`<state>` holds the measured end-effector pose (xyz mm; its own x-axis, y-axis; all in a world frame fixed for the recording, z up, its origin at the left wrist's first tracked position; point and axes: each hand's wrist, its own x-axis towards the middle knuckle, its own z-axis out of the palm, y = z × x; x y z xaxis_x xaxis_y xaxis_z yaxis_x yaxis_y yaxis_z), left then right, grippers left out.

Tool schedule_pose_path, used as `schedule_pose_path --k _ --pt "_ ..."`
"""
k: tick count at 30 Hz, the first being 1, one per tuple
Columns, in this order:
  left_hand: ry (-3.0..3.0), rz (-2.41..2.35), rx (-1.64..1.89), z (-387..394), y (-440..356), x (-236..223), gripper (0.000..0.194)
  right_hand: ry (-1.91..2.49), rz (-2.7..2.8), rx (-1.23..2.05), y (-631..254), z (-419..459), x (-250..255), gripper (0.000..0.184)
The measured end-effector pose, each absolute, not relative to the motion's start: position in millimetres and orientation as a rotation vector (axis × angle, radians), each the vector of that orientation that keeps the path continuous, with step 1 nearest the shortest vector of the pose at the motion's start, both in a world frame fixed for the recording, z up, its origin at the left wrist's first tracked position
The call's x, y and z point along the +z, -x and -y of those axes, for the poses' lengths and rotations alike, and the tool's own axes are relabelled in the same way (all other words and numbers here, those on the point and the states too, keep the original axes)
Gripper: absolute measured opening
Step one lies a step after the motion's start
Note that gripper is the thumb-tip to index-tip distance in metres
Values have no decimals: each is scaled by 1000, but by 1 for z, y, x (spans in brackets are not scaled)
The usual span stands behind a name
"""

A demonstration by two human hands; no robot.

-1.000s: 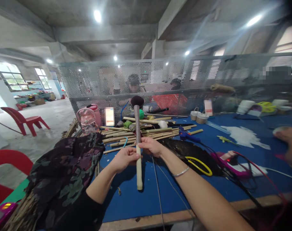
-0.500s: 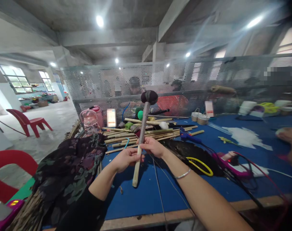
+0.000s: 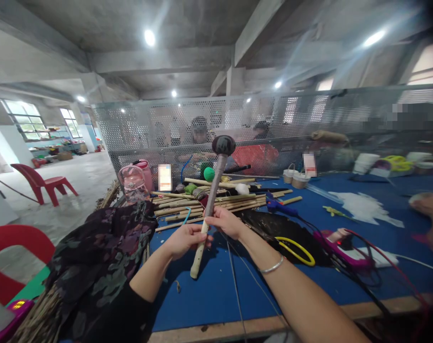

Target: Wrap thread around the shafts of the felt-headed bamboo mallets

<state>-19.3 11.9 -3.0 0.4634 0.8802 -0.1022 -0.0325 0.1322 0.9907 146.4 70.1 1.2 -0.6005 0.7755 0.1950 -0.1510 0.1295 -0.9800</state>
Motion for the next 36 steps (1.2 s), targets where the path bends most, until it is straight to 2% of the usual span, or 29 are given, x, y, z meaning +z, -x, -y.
schedule_pose_path --k 3,6,9,14,18,21,24,28,31,36 --pt "-1433 -1001 987 -14 15 -9 56 654 1648 1503 -142 -74 -3 37" --pt "-1602 -1237 1153 -14 10 -12 44 690 1641 1466 -141 -76 -5 38" --pt "-1553 -1195 1024 -11 12 -6 37 675 1633 1506 -145 -74 -2 39" --pt "-1402 -903 797 -6 17 4 45 615 1657 1631 -149 -68 4 38" --pt "-1509 -1048 1008 -9 13 -5 45 644 1627 1530 -144 -70 1 39" --pt "-1597 -1223 1197 -14 11 -14 38 659 1633 1481 -142 -72 0 40" --pt "-1527 -1140 1130 -16 14 -14 34 635 1635 1515 -146 -70 4 41" --pt "-1399 -904 985 -15 20 -8 38 615 1647 1657 -152 -67 7 41" --pt "-1334 -888 897 -13 20 -6 41 619 1636 1642 -149 -67 4 40" --pt "-1501 -1146 1084 -11 13 -10 41 679 1632 1511 -139 -68 0 41"
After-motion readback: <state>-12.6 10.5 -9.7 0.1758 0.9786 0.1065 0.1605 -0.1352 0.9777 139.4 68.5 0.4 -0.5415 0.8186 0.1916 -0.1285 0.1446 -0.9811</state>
